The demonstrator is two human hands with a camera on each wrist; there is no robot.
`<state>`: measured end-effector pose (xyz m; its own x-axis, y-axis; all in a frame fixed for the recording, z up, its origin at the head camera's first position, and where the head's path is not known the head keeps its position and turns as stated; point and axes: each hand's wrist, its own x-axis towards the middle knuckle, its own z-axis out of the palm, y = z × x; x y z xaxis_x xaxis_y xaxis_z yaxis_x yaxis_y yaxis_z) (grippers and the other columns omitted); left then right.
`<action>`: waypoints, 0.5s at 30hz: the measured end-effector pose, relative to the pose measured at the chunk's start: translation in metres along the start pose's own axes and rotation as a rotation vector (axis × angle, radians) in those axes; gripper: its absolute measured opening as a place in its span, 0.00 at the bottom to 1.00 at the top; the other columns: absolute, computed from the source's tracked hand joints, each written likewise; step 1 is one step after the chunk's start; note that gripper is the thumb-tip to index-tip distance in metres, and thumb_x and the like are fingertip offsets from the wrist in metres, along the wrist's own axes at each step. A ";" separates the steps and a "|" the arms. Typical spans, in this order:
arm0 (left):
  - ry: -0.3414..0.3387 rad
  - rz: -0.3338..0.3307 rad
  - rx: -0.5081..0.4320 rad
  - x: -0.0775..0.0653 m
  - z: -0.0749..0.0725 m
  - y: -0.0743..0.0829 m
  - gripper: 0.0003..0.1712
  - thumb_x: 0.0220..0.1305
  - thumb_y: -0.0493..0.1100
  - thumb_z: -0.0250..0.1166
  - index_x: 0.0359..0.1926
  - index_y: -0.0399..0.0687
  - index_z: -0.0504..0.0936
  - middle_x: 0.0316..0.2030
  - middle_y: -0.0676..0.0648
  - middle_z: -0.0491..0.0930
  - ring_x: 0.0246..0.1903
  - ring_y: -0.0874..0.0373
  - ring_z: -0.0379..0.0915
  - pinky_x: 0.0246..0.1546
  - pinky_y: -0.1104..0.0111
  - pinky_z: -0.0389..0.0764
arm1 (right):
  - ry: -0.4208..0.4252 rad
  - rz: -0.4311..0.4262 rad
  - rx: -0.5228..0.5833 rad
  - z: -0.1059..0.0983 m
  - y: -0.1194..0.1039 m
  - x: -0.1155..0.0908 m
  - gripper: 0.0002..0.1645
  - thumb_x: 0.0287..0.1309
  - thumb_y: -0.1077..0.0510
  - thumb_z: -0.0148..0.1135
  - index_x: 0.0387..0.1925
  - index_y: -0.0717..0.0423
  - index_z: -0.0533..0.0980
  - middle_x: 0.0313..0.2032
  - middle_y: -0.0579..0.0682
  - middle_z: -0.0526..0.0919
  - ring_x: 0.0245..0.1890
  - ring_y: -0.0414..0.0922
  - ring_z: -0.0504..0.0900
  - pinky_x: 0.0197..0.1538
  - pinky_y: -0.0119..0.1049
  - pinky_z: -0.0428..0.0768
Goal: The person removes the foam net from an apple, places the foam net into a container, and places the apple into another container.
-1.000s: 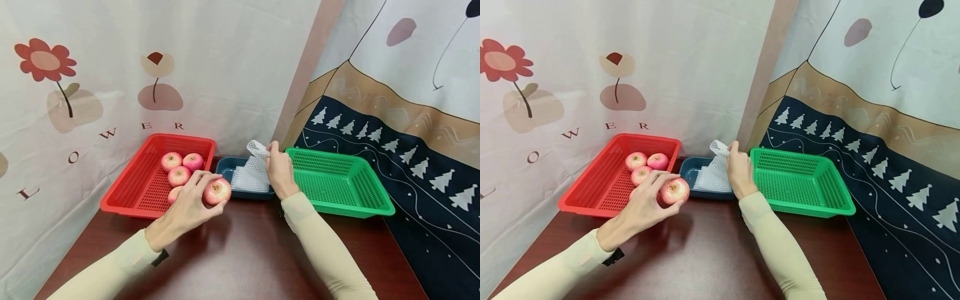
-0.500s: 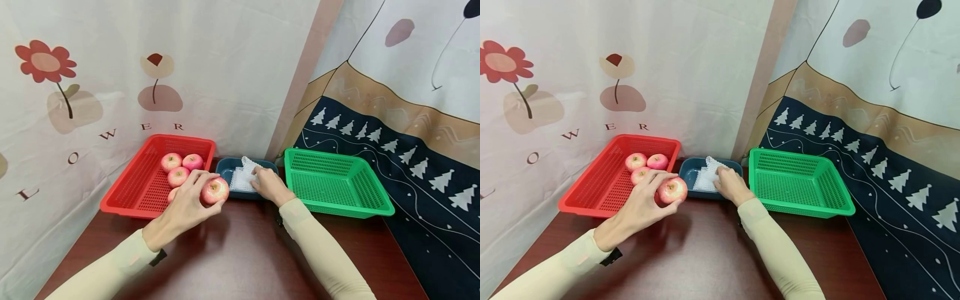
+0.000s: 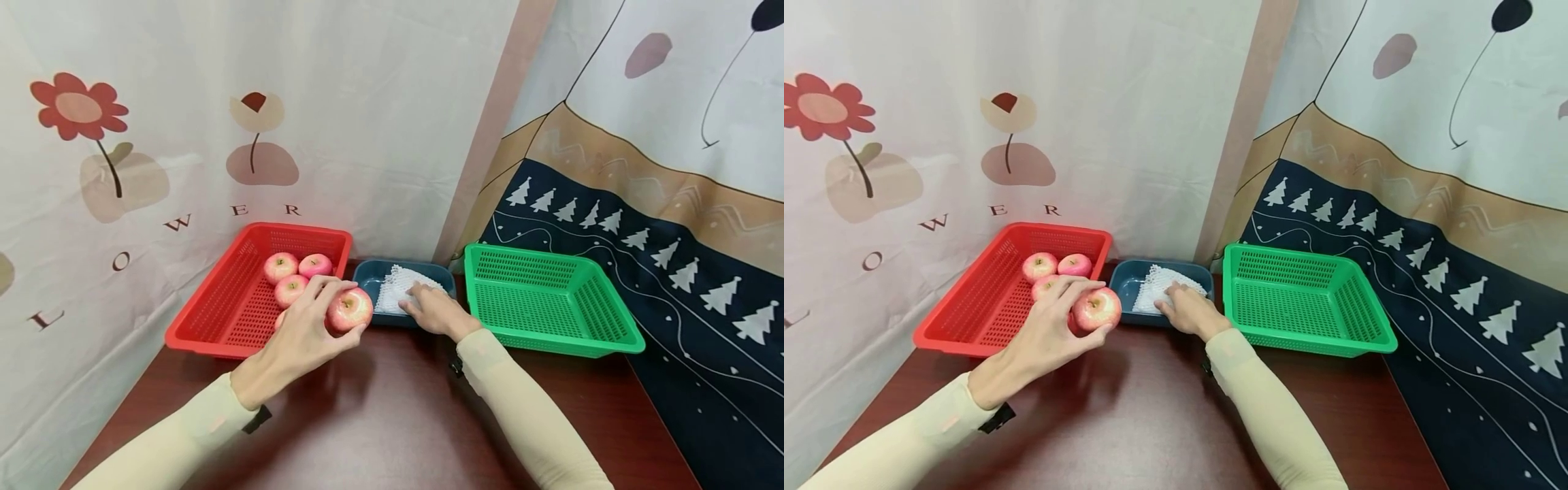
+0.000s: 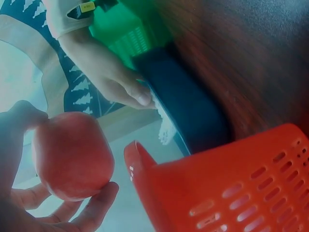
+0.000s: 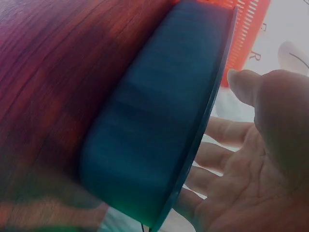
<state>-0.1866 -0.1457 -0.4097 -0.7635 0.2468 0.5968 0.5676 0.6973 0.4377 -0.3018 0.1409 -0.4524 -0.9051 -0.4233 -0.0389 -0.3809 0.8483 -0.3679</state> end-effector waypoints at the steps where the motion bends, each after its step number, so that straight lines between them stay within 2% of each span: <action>1: 0.000 0.000 -0.001 0.000 -0.001 -0.001 0.41 0.57 0.54 0.90 0.70 0.52 0.86 0.61 0.46 0.85 0.60 0.53 0.83 0.49 0.54 0.97 | 0.007 0.003 -0.001 0.000 0.001 -0.001 0.34 0.90 0.38 0.59 0.78 0.58 0.78 0.81 0.62 0.80 0.82 0.61 0.80 0.84 0.60 0.78; 6: 0.021 0.015 -0.005 0.003 -0.004 -0.005 0.42 0.56 0.52 0.90 0.69 0.49 0.86 0.61 0.44 0.86 0.61 0.50 0.83 0.53 0.51 0.96 | 0.059 0.002 0.000 -0.004 0.002 -0.009 0.36 0.90 0.39 0.60 0.81 0.58 0.77 0.89 0.64 0.68 0.90 0.62 0.70 0.88 0.61 0.74; 11: 0.043 0.031 0.011 0.005 -0.007 -0.011 0.42 0.55 0.50 0.90 0.69 0.45 0.86 0.63 0.42 0.87 0.63 0.46 0.84 0.56 0.46 0.95 | 0.142 -0.026 -0.005 -0.011 0.003 -0.016 0.35 0.90 0.42 0.62 0.82 0.61 0.76 0.88 0.68 0.68 0.88 0.64 0.73 0.86 0.61 0.77; 15: 0.045 0.025 0.023 0.007 -0.011 -0.015 0.41 0.56 0.49 0.89 0.69 0.45 0.86 0.65 0.40 0.87 0.64 0.43 0.84 0.58 0.43 0.94 | 0.175 -0.036 -0.017 -0.018 0.003 -0.020 0.36 0.89 0.44 0.64 0.82 0.64 0.75 0.87 0.71 0.68 0.86 0.66 0.74 0.86 0.62 0.77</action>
<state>-0.1969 -0.1620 -0.4050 -0.7342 0.2344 0.6372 0.5787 0.7068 0.4069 -0.2876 0.1575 -0.4360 -0.9093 -0.3929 0.1368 -0.4155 0.8396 -0.3500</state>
